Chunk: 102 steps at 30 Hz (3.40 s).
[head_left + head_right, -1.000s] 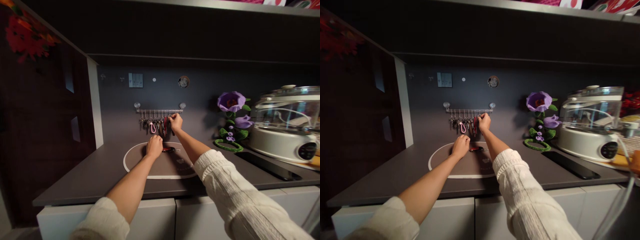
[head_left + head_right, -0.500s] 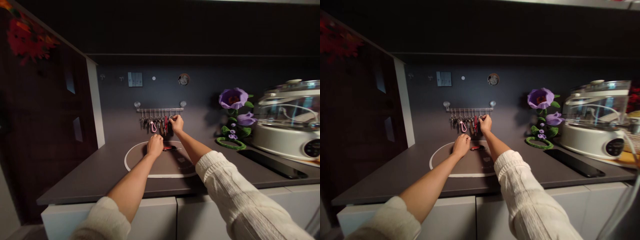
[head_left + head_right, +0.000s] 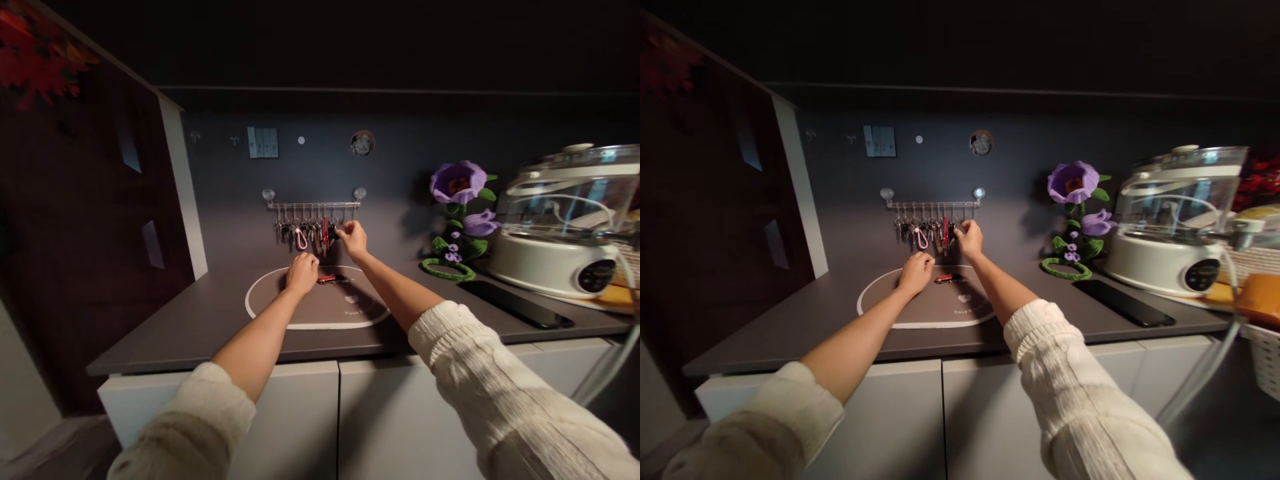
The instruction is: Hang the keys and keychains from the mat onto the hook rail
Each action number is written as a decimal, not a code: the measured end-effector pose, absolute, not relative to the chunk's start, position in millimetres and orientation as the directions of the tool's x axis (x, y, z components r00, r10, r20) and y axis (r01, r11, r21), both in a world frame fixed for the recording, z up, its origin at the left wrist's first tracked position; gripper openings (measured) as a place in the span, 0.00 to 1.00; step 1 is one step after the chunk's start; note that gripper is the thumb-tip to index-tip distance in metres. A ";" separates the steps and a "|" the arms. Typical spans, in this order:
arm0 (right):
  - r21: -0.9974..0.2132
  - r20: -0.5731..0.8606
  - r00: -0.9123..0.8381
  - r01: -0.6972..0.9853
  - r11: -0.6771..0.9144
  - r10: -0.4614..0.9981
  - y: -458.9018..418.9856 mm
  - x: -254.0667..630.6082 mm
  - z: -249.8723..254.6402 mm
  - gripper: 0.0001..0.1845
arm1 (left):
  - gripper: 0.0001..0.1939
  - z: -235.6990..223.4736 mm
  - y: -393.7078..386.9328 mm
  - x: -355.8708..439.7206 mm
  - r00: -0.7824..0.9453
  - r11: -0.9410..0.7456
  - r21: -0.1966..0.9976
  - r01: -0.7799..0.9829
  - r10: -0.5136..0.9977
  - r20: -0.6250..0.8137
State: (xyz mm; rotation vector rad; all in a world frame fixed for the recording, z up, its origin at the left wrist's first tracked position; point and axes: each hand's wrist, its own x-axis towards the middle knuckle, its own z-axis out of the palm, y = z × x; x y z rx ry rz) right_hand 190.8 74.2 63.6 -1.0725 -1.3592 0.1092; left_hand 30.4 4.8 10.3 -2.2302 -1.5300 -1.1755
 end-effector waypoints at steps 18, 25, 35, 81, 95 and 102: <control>-0.708 0.547 -0.046 0.507 0.491 0.836 14.8 224.4 0.9 0.03 | 0.09 5.8 -3.0 29.2 0.351 -0.561 0.215 0.799 0.727 0.591; -0.611 0.516 -0.132 0.636 0.472 0.846 25.5 228.1 -6.3 0.01 | 0.08 0.2 6.0 28.4 0.391 -0.602 0.191 0.776 0.695 0.604; -0.401 0.453 -0.223 0.813 0.421 0.863 26.6 223.9 -3.9 0.05 | 0.08 2.0 4.6 29.4 0.395 -0.585 0.178 0.791 0.712 0.581; -0.487 0.743 -0.052 0.641 0.593 0.667 1.6 207.3 18.6 0.10 | 0.12 9.8 -4.1 40.0 0.323 -0.564 0.170 0.808 0.666 0.672; -0.497 0.759 -0.029 0.620 0.607 0.651 -4.1 206.1 21.4 0.11 | 0.12 12.9 0.4 40.1 0.230 -0.605 0.271 0.749 0.620 0.750; -0.521 0.744 -0.025 0.604 0.603 0.668 -4.4 206.1 21.2 0.11 | 0.10 14.5 4.8 39.3 0.147 -0.604 0.362 0.710 0.630 0.762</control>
